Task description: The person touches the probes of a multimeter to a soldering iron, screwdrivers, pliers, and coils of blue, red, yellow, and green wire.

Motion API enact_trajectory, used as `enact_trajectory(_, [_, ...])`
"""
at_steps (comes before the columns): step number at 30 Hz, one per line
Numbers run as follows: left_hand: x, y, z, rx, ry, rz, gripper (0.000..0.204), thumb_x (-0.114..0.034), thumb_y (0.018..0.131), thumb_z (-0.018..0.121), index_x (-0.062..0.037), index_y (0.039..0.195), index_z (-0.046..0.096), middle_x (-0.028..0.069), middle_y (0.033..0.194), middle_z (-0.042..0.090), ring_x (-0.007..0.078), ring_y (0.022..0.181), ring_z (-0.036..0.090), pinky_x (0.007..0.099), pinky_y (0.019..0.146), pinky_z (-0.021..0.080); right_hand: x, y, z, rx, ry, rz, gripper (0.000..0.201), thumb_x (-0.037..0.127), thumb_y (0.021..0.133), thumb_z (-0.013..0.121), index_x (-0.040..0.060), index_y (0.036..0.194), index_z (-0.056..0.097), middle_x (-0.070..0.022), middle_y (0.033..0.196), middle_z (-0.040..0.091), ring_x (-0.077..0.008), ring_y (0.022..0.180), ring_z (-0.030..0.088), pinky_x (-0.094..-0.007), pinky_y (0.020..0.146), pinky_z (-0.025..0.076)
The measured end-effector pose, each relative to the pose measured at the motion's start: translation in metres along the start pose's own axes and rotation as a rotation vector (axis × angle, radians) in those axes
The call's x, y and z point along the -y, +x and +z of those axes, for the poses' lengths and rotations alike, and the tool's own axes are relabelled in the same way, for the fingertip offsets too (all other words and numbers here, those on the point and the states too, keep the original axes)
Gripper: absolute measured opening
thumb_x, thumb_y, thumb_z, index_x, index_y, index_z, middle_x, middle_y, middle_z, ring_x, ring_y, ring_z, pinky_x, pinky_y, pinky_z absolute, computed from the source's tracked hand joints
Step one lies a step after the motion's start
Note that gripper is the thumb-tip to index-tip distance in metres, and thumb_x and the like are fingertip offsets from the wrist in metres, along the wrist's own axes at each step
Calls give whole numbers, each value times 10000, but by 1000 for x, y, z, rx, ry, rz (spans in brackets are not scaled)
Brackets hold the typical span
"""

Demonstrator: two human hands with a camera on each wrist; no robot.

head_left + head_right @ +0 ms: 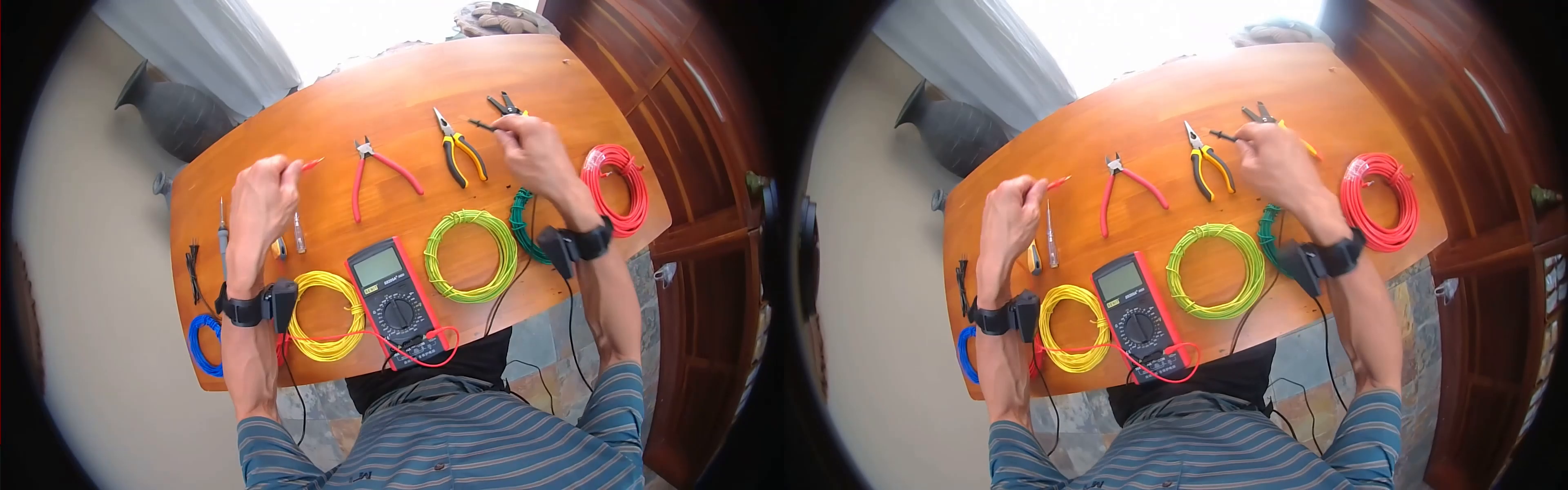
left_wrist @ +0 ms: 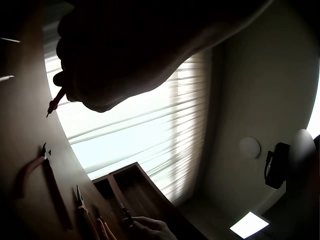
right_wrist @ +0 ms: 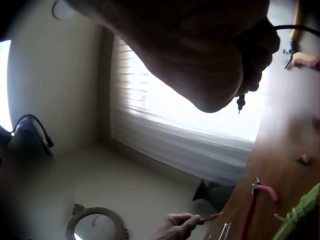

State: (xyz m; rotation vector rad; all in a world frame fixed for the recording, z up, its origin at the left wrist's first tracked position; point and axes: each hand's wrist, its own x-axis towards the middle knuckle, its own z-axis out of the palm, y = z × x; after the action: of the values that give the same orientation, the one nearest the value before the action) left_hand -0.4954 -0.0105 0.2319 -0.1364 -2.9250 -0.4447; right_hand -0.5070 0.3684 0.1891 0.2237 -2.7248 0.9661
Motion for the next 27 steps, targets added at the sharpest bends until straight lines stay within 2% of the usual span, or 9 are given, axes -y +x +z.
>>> enact_trajectory(2, [-26, 17, 6, -65, -106, 165, 266, -191, 1023, 644, 56, 1046, 739, 231, 919, 729, 401, 850, 714, 439, 757, 538, -6, 5, 18, 19, -44, -32, 206, 116, 1007, 655, -16, 1130, 753, -172, 871, 737, -268, 766, 706, -391, 706, 538])
enact_trajectory(4, [-55, 36, 25, -87, -193, 309, 247, -172, 1026, 629, 39, 1042, 757, 249, 974, 716, 387, 906, 709, 440, 798, 542, -8, 8, 31, 28, -56, -3, 205, 117, 963, 666, -6, 1087, 774, -263, 971, 742, -411, 879, 735, -467, 802, 574])
enact_trajectory(6, [-67, 61, 70, -71, -326, 439, 231, -153, 1023, 625, 27, 1037, 771, 255, 961, 697, 382, 904, 698, 449, 825, 546, -8, 11, 39, 43, -88, -2, 207, 119, 954, 664, -2, 1075, 780, -265, 953, 738, -422, 884, 729, -478, 804, 570])
enact_trajectory(9, [-95, 72, 104, 60, -373, 417, 226, -142, 1015, 629, 32, 1044, 771, 260, 948, 696, 389, 906, 697, 456, 842, 551, -4, 11, 38, 53, -139, 48, 208, 127, 941, 652, 6, 1039, 790, -274, 924, 722, -449, 908, 712, -509, 822, 563])
enact_trajectory(12, [-107, 73, 117, 88, -368, 407, 226, -141, 1005, 639, 39, 1039, 770, 265, 975, 706, 404, 917, 702, 478, 831, 552, -9, 8, 43, 67, -167, 60, 219, 154, 917, 616, -9, 831, 735, -278, 862, 711, -456, 864, 720, -531, 774, 574])
enact_trajectory(16, [-106, 78, 119, 191, -277, 331, 220, -142, 997, 646, 31, 1033, 777, 272, 968, 711, 426, 902, 703, 494, 809, 556, -8, 10, 45, 83, -187, 96, 201, 143, 940, 635, 5, 979, 775, -255, 920, 729, -456, 905, 710, -527, 837, 563])
enact_trajectory(19, [-106, 75, 117, 161, -226, 377, 223, -157, 990, 652, 28, 1002, 776, 272, 895, 703, 455, 844, 698, 508, 777, 557, -16, 10, 43, 81, -212, 90, 195, 138, 939, 633, 4, 963, 773, -260, 918, 726, -457, 912, 710, -527, 827, 563])
enact_trajectory(22, [-118, 77, 110, 17, -155, 447, 237, -166, 986, 648, 40, 970, 763, 281, 857, 705, 467, 831, 704, 515, 771, 563, -23, 10, 27, -93, -148, 74, 209, 138, 952, 623, -6, 961, 773, -270, 889, 721, -461, 893, 713, -525, 803, 562])
enact_trajectory(27, [-165, 96, 112, 51, -281, 434, 264, -202, 991, 643, 26, 937, 765, 291, 904, 717, 464, 869, 714, 539, 805, 568, -55, 16, 3, -220, -83, 344, 262, 191, 963, 612, -29, 921, 748, -324, 866, 707, -481, 876, 726, -534, 751, 574])
